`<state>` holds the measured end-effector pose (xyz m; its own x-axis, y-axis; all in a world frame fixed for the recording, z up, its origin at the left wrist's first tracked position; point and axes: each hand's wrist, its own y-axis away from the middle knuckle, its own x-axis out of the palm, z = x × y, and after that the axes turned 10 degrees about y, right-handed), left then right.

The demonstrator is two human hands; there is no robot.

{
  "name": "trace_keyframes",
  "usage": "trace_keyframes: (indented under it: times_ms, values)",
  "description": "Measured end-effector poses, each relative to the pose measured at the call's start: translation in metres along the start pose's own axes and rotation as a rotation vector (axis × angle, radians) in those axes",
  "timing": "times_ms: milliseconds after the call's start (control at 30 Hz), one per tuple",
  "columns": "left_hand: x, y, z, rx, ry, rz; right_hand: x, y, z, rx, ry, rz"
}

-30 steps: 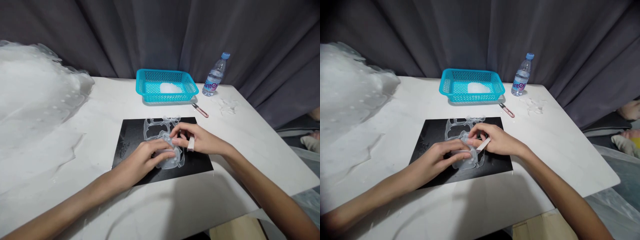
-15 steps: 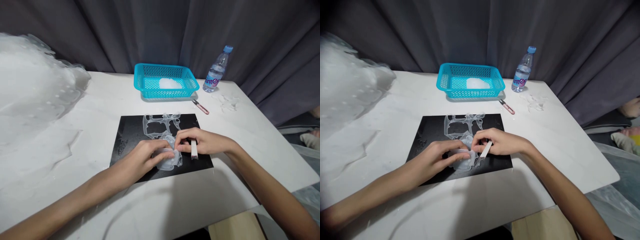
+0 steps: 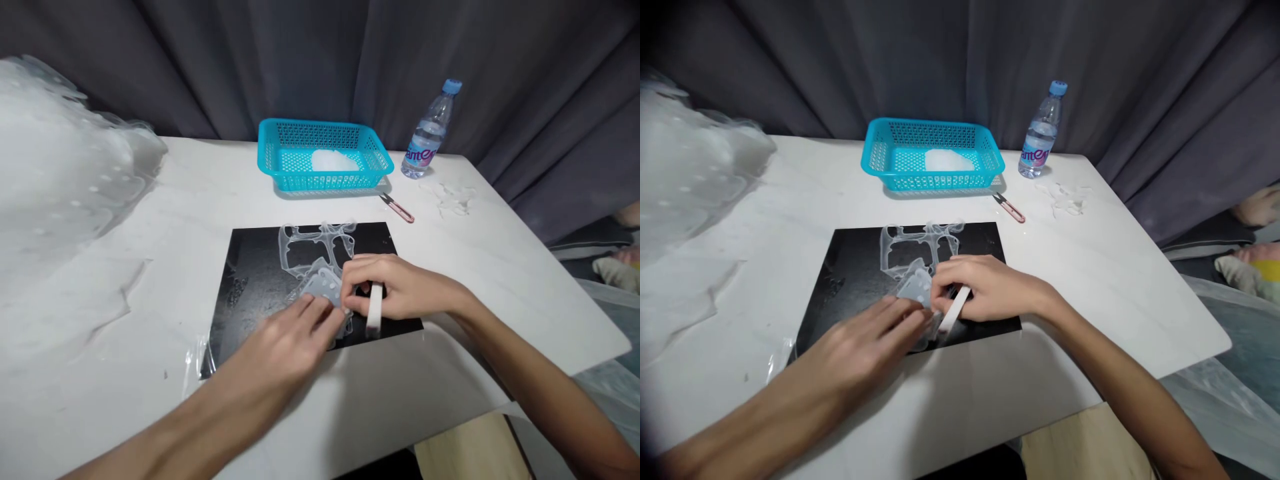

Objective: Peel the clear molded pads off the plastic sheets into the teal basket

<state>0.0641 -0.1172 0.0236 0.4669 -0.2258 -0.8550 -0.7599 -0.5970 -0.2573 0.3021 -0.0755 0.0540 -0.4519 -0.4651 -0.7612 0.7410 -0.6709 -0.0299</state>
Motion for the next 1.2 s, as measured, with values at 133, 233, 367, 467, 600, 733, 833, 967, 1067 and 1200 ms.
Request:
trace_keyframes:
  times_ms: [133, 233, 367, 467, 600, 733, 833, 967, 1067, 1200]
  values:
    - [-0.021, -0.009, 0.011, -0.215, 0.376, 0.090, -0.006, 0.001, -0.003, 0.044, -0.216, 0.026]
    - [-0.031, -0.016, 0.021, -0.384, 0.627, 0.185, -0.002, 0.000, -0.009, 0.087, -0.322, 0.021]
    - [-0.025, -0.020, 0.029, -0.535, 0.983, 0.204, 0.007, 0.000, -0.012, 0.150, -0.337, -0.080]
    - [-0.016, -0.020, 0.025, -0.646, 1.235, 0.117, 0.014, 0.005, -0.007, 0.284, -0.177, -0.345]
    - [-0.004, -0.020, 0.013, -0.654, 1.325, -0.058, 0.019, 0.015, 0.004, 0.439, -0.188, -0.198]
    - [0.001, -0.018, 0.011, -0.509, 1.189, -0.114, 0.020, 0.018, 0.008, 0.439, -0.230, -0.147]
    - [-0.007, -0.017, 0.018, -0.367, 0.802, -0.169, 0.016, 0.017, 0.006, 0.310, -0.259, -0.200]
    - [-0.029, -0.023, 0.033, -0.181, 0.415, -0.166, 0.009, 0.015, 0.000, 0.164, -0.242, -0.160]
    - [-0.039, -0.030, 0.043, -0.129, 0.432, 0.070, 0.008, 0.015, -0.004, 0.126, -0.213, -0.131]
    - [-0.043, -0.035, 0.043, -0.261, 0.636, 0.191, 0.013, 0.015, -0.007, 0.157, -0.170, -0.140]
